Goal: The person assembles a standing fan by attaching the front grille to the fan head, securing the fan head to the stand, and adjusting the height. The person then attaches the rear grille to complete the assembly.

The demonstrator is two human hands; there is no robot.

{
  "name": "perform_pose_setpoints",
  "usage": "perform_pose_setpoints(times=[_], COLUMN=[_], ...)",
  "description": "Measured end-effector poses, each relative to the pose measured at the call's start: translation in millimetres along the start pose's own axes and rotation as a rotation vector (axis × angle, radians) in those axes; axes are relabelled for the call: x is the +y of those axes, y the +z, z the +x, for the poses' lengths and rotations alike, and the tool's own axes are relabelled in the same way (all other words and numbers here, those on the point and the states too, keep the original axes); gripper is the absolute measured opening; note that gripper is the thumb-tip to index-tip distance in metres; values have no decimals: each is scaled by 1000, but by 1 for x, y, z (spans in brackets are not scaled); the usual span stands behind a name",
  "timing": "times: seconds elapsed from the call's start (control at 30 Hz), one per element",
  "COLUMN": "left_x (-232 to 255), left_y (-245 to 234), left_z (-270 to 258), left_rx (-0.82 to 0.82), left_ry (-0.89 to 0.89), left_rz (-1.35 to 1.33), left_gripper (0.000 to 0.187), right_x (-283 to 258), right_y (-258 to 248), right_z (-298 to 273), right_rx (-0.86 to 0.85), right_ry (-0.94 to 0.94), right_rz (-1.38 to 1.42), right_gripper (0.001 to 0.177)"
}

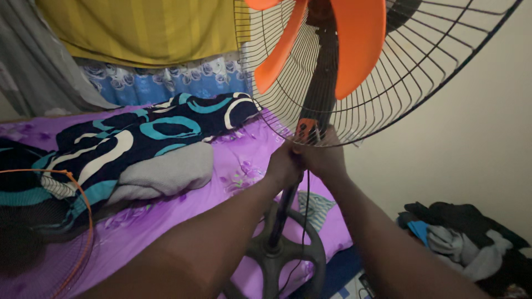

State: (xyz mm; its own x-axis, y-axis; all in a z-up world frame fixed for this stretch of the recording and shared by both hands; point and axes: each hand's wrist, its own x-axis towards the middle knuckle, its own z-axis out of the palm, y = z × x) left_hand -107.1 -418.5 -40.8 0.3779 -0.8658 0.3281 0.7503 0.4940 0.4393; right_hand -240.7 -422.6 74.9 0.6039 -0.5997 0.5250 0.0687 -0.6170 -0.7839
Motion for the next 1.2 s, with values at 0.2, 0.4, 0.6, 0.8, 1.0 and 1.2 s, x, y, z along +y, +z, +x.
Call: perform_pose_setpoints(times=[0.2,0.4,0.6,0.8,1.0,1.2], left_x=[14,0,-2,2,7,0], left_y=[39,5,-23,-16,-1,1], left_z=[-48,-26,-18,-17,-28,-28], left_rx=[332,248,205,229,207,167], left_ry=[235,285,233,178,192,178], left_rz=[1566,1297,1184,921,1290,874], left_gripper=[50,36,28,19,18,34], right_x=[-4,1,-5,-5,-4,5], right_y=[5,6,2,9,4,8], right_z=[-4,0,-5,-11,-6,-5], right_rx=[56,104,-23,103,-30,37], right_ry=[65,68,14,-87,30,3], right_rz=[-117,3,-127,-108,43,6], right_gripper=[47,52,39,47,42,35])
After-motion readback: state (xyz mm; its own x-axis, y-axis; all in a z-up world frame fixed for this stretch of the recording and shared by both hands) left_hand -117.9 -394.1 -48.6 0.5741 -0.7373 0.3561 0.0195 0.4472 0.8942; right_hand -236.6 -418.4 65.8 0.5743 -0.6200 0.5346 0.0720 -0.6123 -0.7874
